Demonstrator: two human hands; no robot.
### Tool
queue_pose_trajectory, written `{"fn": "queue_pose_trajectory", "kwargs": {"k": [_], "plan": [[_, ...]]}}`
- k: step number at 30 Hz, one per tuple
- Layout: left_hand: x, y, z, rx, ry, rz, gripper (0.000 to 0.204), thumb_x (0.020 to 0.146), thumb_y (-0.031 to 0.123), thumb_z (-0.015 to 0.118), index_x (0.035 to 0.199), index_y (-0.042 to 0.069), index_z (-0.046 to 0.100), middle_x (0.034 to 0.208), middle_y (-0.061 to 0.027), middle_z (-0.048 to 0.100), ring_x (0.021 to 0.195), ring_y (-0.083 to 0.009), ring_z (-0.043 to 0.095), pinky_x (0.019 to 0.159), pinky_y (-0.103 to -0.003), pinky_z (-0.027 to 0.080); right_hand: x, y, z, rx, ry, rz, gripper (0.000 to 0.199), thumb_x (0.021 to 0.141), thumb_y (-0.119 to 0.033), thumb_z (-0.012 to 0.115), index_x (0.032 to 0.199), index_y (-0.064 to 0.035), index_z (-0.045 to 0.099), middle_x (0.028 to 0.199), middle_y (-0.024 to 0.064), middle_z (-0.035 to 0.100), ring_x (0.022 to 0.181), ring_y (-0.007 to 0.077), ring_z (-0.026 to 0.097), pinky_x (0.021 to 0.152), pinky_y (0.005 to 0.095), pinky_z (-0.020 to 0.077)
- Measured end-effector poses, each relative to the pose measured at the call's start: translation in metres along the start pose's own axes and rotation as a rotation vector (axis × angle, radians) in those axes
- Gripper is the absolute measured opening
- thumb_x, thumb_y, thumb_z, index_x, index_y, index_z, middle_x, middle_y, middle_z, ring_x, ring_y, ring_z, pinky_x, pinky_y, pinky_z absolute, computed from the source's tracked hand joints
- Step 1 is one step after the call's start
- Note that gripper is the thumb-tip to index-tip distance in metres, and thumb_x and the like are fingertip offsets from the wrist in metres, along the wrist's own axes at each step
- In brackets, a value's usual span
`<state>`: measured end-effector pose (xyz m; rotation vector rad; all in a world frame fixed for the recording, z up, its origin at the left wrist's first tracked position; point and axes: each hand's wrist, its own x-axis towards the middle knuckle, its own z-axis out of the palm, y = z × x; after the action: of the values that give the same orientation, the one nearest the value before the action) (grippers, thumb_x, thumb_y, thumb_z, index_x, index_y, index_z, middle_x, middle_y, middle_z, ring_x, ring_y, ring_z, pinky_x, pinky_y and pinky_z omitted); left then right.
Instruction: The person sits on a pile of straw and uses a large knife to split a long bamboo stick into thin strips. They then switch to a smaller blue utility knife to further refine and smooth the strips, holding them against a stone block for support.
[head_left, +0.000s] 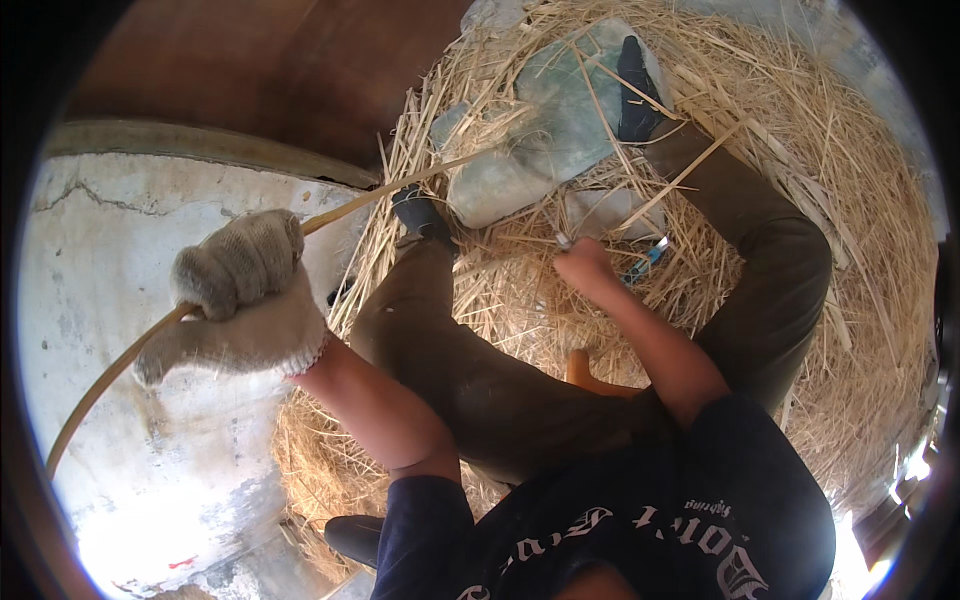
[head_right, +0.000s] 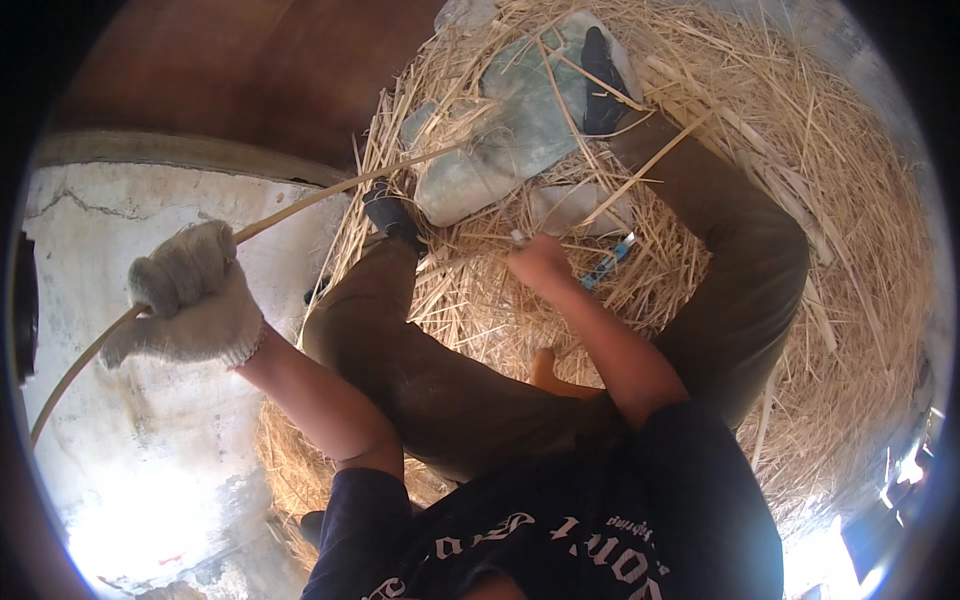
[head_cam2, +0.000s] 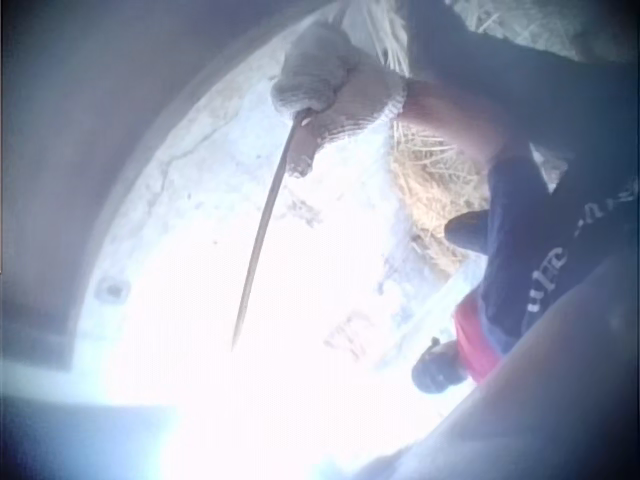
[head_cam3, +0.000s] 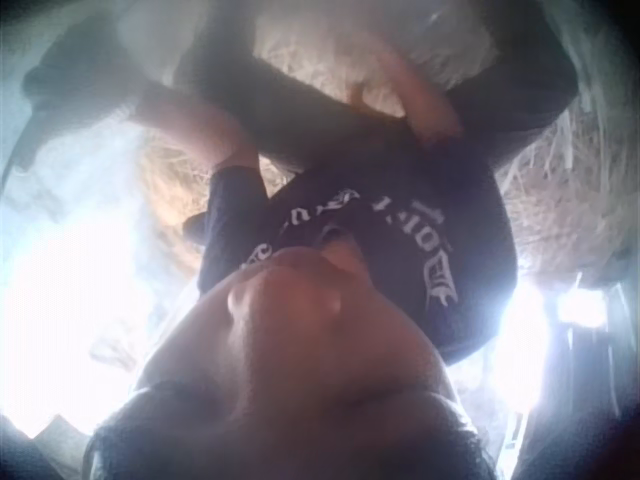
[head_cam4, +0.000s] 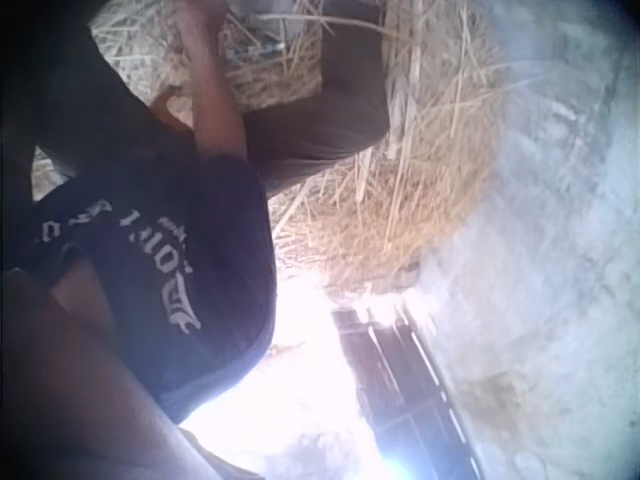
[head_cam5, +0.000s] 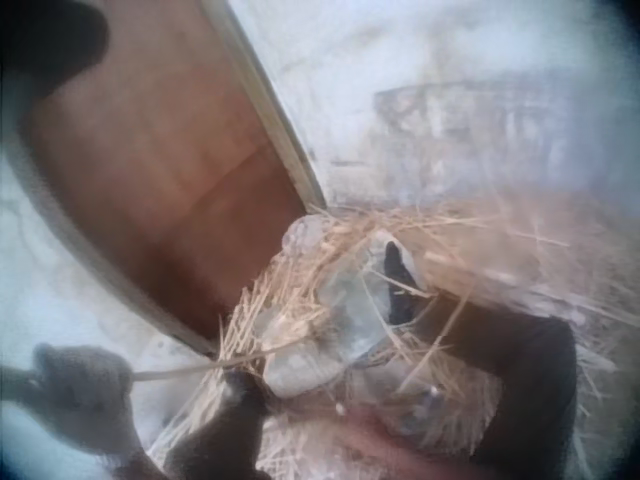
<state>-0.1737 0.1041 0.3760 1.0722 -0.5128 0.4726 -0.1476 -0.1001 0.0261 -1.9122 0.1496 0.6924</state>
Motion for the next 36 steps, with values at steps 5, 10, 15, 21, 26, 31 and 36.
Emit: {"fn": "queue_pose_trajectory", "kwargs": {"k": [5,10,15,21,26,31,36], "plan": [[0.012,-0.022,0.043,0.336,0.104,0.102,0.078,0.078,0.092,0.043,0.058,0.020,0.023,0.058,0.0065,0.013,0.063,-0.0140,0.020,0.062,-0.035,0.022,-0.068,-0.092,-0.004,0.182,-0.032,-0.313,0.023,0.086,-0.021,0.070,0.086,0.0026,0.069,0.064,0.0126,0.063,0.056,0.0214,0.062,0.056,0.0403,0.0493],[0.000,-0.017,0.008,-0.019,0.040,0.064,0.079,0.077,0.096,0.041,0.055,0.022,0.024,0.053,0.0064,0.017,0.055,-0.0127,0.018,0.057,-0.034,0.016,-0.069,-0.083,0.001,0.190,-0.094,-0.491,0.020,0.087,-0.018,0.070,0.084,0.0006,0.066,0.065,0.0088,0.061,0.059,0.0191,0.056,0.059,0.0375,0.0466],[-0.001,-0.011,-0.009,-0.067,-0.051,-0.058,0.080,0.077,0.097,0.045,0.051,0.023,0.027,0.048,0.0074,0.019,0.048,-0.0110,0.015,0.052,-0.032,0.012,-0.050,-0.052,-0.003,0.077,-0.051,-0.232,0.022,0.087,-0.023,0.070,0.090,-0.0003,0.071,0.068,0.0132,0.068,0.062,0.0292,0.067,0.062,0.0418,0.0520],[-0.004,-0.005,-0.005,-0.048,-0.085,-0.043,0.079,0.078,0.096,0.047,0.049,0.024,0.029,0.047,0.0082,0.022,0.044,-0.0099,0.017,0.050,-0.030,0.014,-0.099,-0.114,-0.024,0.004,0.003,-0.490,0.023,0.086,-0.023,0.069,0.091,-0.0012,0.071,0.072,0.0177,0.067,0.067,0.0377,0.067,0.065,0.0440,0.0530],[-0.008,-0.017,0.002,-0.077,-0.180,-0.043,0.078,0.081,0.094,0.045,0.051,0.024,0.030,0.047,0.0077,0.023,0.042,-0.0088,0.019,0.046,-0.030,0.013,-0.064,-0.080,-0.011,0.114,-0.117,-0.119,0.026,0.088,-0.027,0.071,0.093,-0.0015,0.071,0.070,0.0154,0.067,0.064,0.0291,0.068,0.063,0.0429,0.0525],[-0.003,-0.018,0.006,0.006,-0.268,-0.059,0.076,0.083,0.093,0.043,0.054,0.023,0.031,0.047,0.0072,0.024,0.041,-0.0092,0.022,0.045,-0.030,0.013,-0.053,-0.065,-0.010,0.112,-0.041,-0.147,0.023,0.090,-0.023,0.070,0.092,-0.0002,0.071,0.069,0.0136,0.067,0.060,0.0240,0.066,0.060,0.0408,0.0502],[-0.006,-0.017,0.016,0.095,-0.238,-0.047,0.077,0.080,0.095,0.044,0.053,0.024,0.030,0.048,0.0074,0.024,0.043,-0.0092,0.024,0.047,-0.029,0.015,-0.072,-0.094,-0.005,0.176,-0.045,-0.510,0.022,0.088,-0.021,0.070,0.093,0.0006,0.070,0.067,0.0138,0.068,0.062,0.0231,0.067,0.061,0.0390,0.0509]]}}
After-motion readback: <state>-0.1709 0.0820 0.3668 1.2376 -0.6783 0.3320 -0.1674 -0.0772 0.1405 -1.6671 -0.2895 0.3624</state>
